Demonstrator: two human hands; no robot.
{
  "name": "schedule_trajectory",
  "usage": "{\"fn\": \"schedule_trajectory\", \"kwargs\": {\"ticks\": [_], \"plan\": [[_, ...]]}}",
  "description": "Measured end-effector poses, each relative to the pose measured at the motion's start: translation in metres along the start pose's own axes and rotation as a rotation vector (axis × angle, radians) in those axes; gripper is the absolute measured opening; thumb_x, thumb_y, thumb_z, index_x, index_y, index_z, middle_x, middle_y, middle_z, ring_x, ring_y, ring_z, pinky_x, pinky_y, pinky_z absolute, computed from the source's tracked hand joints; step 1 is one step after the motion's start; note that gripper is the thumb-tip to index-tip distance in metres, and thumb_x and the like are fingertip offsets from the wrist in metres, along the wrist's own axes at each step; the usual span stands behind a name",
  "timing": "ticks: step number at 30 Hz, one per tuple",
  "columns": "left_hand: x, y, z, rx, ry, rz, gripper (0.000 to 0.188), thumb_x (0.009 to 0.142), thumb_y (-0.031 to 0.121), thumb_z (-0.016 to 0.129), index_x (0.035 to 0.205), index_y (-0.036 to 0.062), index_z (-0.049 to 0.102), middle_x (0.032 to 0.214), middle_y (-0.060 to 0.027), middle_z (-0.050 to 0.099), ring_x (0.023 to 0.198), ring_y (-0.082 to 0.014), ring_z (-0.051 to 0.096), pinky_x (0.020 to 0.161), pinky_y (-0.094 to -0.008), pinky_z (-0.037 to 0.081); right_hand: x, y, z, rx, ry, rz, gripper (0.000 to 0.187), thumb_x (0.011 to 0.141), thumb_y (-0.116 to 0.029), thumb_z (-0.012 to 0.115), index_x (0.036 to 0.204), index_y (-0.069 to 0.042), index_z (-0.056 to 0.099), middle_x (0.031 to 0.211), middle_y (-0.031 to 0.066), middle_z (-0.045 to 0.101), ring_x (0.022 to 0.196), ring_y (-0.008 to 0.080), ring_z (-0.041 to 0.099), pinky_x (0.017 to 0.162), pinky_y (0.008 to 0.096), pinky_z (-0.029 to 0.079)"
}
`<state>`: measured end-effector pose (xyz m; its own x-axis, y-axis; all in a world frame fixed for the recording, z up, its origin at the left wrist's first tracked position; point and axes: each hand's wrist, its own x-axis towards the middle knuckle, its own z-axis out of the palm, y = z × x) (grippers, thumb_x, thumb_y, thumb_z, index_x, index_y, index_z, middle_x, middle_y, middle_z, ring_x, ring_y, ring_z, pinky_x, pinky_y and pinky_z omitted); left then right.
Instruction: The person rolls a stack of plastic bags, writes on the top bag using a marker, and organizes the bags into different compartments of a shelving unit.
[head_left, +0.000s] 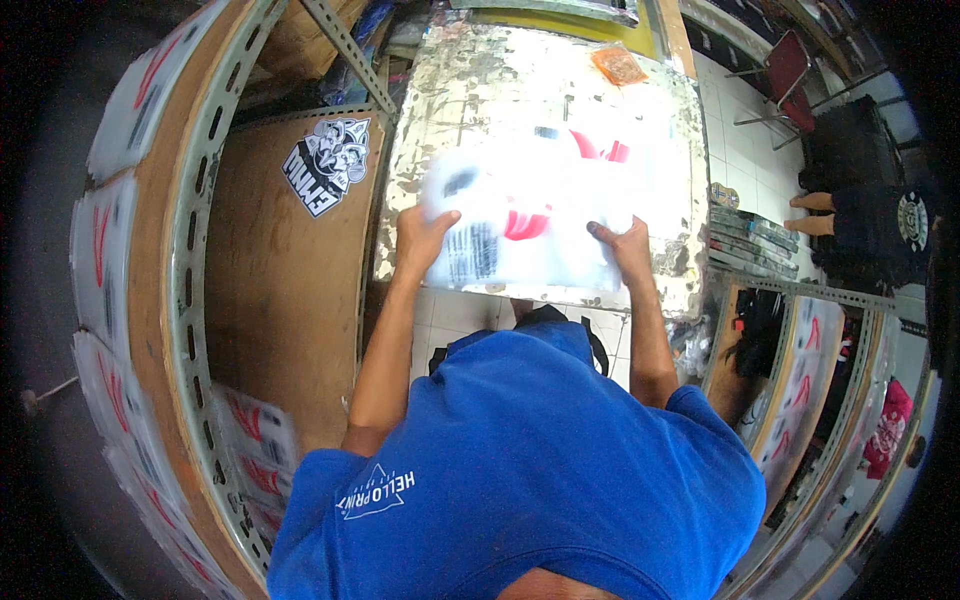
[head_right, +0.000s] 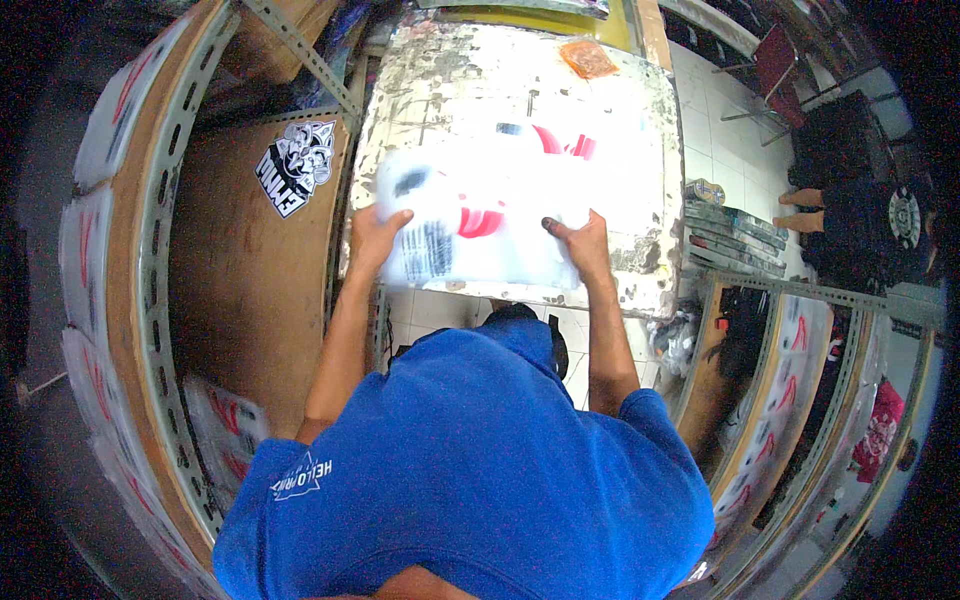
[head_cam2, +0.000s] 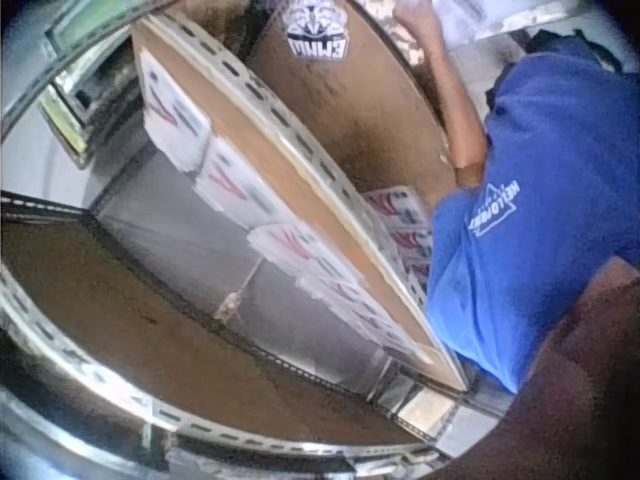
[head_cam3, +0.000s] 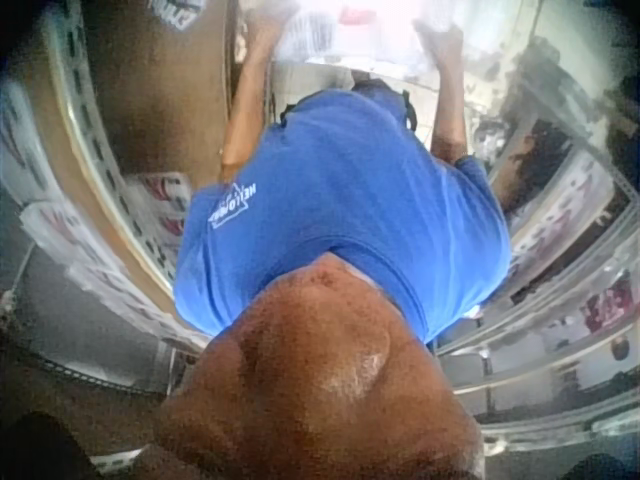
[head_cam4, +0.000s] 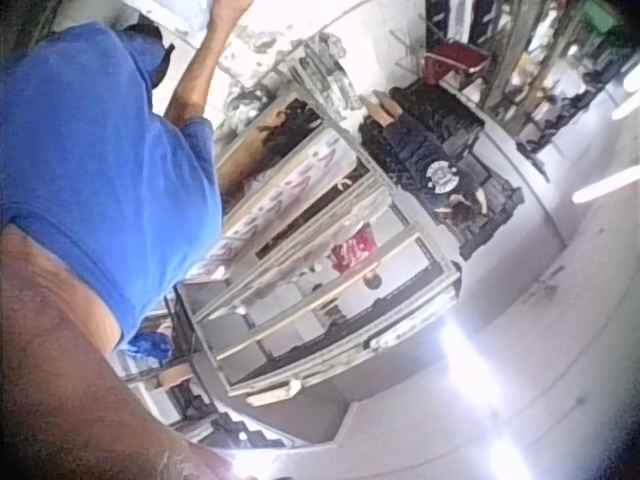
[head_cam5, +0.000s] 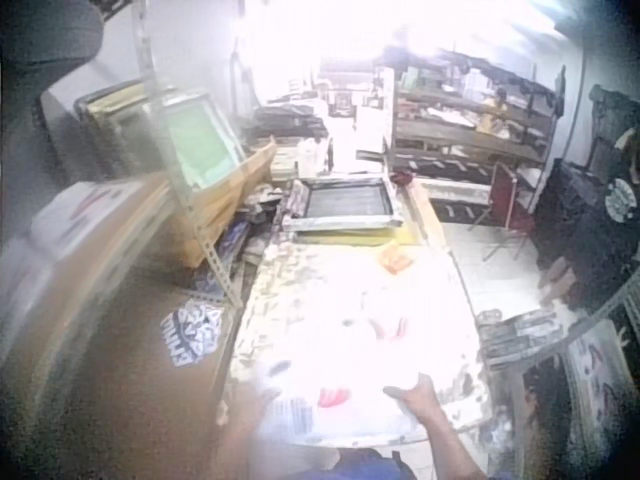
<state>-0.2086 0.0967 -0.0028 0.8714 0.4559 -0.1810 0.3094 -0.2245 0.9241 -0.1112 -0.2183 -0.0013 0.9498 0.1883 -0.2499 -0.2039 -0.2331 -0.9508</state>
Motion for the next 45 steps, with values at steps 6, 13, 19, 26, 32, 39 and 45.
{"fn": "schedule_trajectory", "kwargs": {"ticks": [6,13,19,26,32,39,45], "plan": [[0.075,0.020,0.066,-0.059,-0.128,0.015,0.027,0.077,0.014,0.074,0.095,-0.0056,0.070,0.078,-0.0121,0.070,0.068,-0.0166,0.064,0.063,-0.0326,0.050,0.048,-0.017,-0.045,-0.050,0.078,0.060,0.039,0.076,-0.008,0.080,0.108,0.004,0.061,0.096,0.0108,0.069,0.085,0.0176,0.064,0.077,0.0317,0.052],[0.133,0.003,0.120,0.027,-0.133,-0.061,0.030,0.076,0.017,0.076,0.096,-0.0048,0.070,0.078,-0.0136,0.070,0.067,-0.0191,0.064,0.063,-0.0348,0.050,0.102,0.005,-0.070,-0.012,0.117,0.044,0.041,0.076,-0.009,0.080,0.108,0.004,0.060,0.095,0.0121,0.069,0.083,0.0188,0.065,0.076,0.0325,0.053],[0.142,0.002,0.135,0.102,-0.116,-0.043,0.032,0.078,0.025,0.077,0.092,-0.0033,0.071,0.077,-0.0132,0.070,0.066,-0.0197,0.064,0.062,-0.0368,0.049,0.121,0.033,-0.072,-0.164,0.145,0.071,0.046,0.075,-0.012,0.081,0.111,0.005,0.058,0.099,0.0156,0.069,0.086,0.0227,0.066,0.077,0.0332,0.053],[0.132,0.016,0.129,0.064,-0.002,-0.027,0.034,0.080,0.030,0.076,0.089,-0.0025,0.072,0.073,-0.0120,0.070,0.062,-0.0184,0.062,0.062,-0.0345,0.048,0.096,-0.008,-0.061,-0.009,0.136,-0.025,0.038,0.080,-0.004,0.075,0.113,0.004,0.058,0.099,0.0108,0.068,0.088,0.0172,0.063,0.078,0.0313,0.051],[0.127,0.078,0.093,-0.256,0.278,0.179,0.027,0.085,0.020,0.072,0.097,-0.0042,0.071,0.082,-0.0040,0.070,0.073,-0.0085,0.057,0.068,-0.0273,0.046,0.101,-0.029,-0.024,0.192,0.248,-0.384,0.036,0.084,0.000,0.070,0.116,0.003,0.056,0.106,0.0082,0.065,0.093,0.0149,0.060,0.084,0.0297,0.048],[0.193,0.085,0.075,-0.475,0.339,0.332,0.026,0.086,0.019,0.073,0.098,-0.0038,0.070,0.086,-0.0043,0.069,0.077,-0.0102,0.058,0.070,-0.0281,0.047,0.201,-0.030,0.018,0.300,0.177,-0.558,0.041,0.082,-0.001,0.073,0.119,0.002,0.054,0.110,0.0073,0.064,0.100,0.0160,0.059,0.091,0.0305,0.046],[0.212,0.016,0.083,-0.219,0.303,0.126,0.032,0.083,0.018,0.075,0.106,-0.0025,0.068,0.099,-0.0090,0.070,0.087,-0.0156,0.063,0.078,-0.0304,0.049,0.237,0.004,0.027,0.072,0.092,-0.469,0.044,0.076,0.000,0.075,0.116,0.000,0.057,0.106,0.0097,0.067,0.098,0.0163,0.062,0.089,0.0309,0.048]]}}
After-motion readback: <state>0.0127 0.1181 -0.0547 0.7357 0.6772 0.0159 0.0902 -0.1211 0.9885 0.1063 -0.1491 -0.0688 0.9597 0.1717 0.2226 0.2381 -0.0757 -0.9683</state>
